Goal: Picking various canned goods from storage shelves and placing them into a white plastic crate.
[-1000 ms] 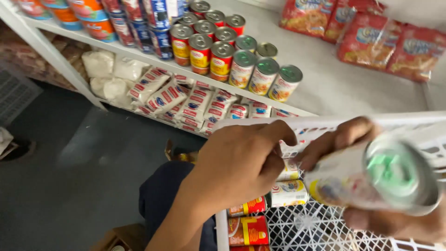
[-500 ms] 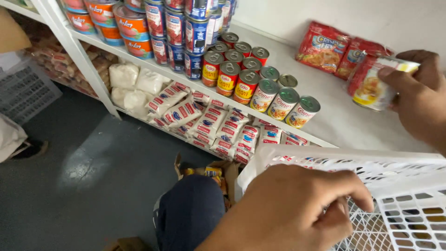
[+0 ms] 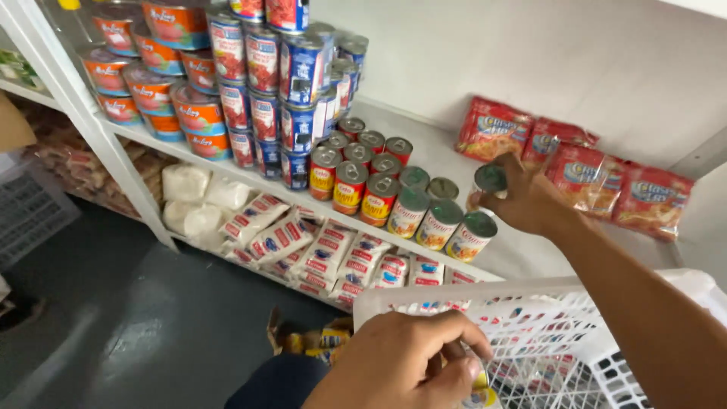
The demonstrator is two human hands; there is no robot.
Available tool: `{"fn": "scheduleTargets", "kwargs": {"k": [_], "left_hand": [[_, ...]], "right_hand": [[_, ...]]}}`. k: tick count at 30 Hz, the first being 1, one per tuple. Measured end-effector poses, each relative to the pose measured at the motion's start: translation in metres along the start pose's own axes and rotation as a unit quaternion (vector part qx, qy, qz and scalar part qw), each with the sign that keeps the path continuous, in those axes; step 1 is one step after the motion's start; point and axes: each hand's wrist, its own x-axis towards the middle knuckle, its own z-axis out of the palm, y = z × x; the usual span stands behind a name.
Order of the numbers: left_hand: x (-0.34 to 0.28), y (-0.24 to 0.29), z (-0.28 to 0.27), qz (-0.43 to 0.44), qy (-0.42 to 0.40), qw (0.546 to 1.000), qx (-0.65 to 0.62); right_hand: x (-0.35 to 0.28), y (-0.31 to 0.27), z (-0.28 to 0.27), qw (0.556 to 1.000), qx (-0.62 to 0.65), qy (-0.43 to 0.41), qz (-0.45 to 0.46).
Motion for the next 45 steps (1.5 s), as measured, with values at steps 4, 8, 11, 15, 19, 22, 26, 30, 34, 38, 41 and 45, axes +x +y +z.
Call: {"fn": "scheduleTargets", "kwargs": {"k": [4, 8, 11, 15, 19, 22, 26, 30, 34, 38, 41, 45], "left_hand": [[0.0, 0.012, 0.001, 0.034, 0.046, 0.996, 0.067], [0.007, 0.007, 0.0, -0.039, 0.009, 0.997, 0.066], [0.01, -0.006, -0.001, 0.004, 0.003, 0.999, 0.047], [0.012, -0.02, -0.005, 0.021, -0.007, 0.998, 0.064], [0.012, -0.016, -0.006, -0.001, -0.019, 0.996, 0.084], [0.012, -0.009, -0.006, -0.013, -0.013, 0.996, 0.093], [0.012, -0.009, -0.002, -0.032, -0.013, 0.995, 0.09], [0.015, -0.008, 0.0, -0.05, -0.016, 0.992, 0.112], [0.014, -0.014, 0.003, -0.029, -0.013, 0.991, 0.129], [0.007, -0.008, 0.007, 0.009, 0.006, 0.992, 0.123], [0.007, -0.015, 0.004, 0.032, -0.004, 0.99, 0.138], [0.009, -0.016, -0.002, -0.011, -0.028, 0.992, 0.123]], "right_hand": [[0.002, 0.001, 0.004, 0.995, 0.057, -0.016, 0.078], [0.007, -0.002, -0.005, 0.997, 0.017, -0.017, 0.067], [0.004, -0.019, -0.014, 0.993, -0.028, -0.061, 0.093], [0.011, -0.028, -0.01, 0.987, -0.016, -0.118, 0.108], [0.011, -0.019, 0.001, 0.982, -0.013, -0.141, 0.123], [0.013, -0.015, 0.004, 0.984, 0.012, -0.138, 0.113], [0.006, -0.022, -0.001, 0.98, 0.039, -0.155, 0.117], [0.002, -0.021, -0.002, 0.978, 0.069, -0.148, 0.132], [-0.002, -0.032, -0.03, 0.984, -0.015, -0.135, 0.115], [-0.015, -0.049, -0.063, 0.99, -0.125, -0.022, 0.056], [-0.035, -0.054, -0.074, 0.973, -0.207, 0.067, -0.078], [-0.082, -0.089, -0.081, 0.956, -0.125, 0.149, -0.22]]}}
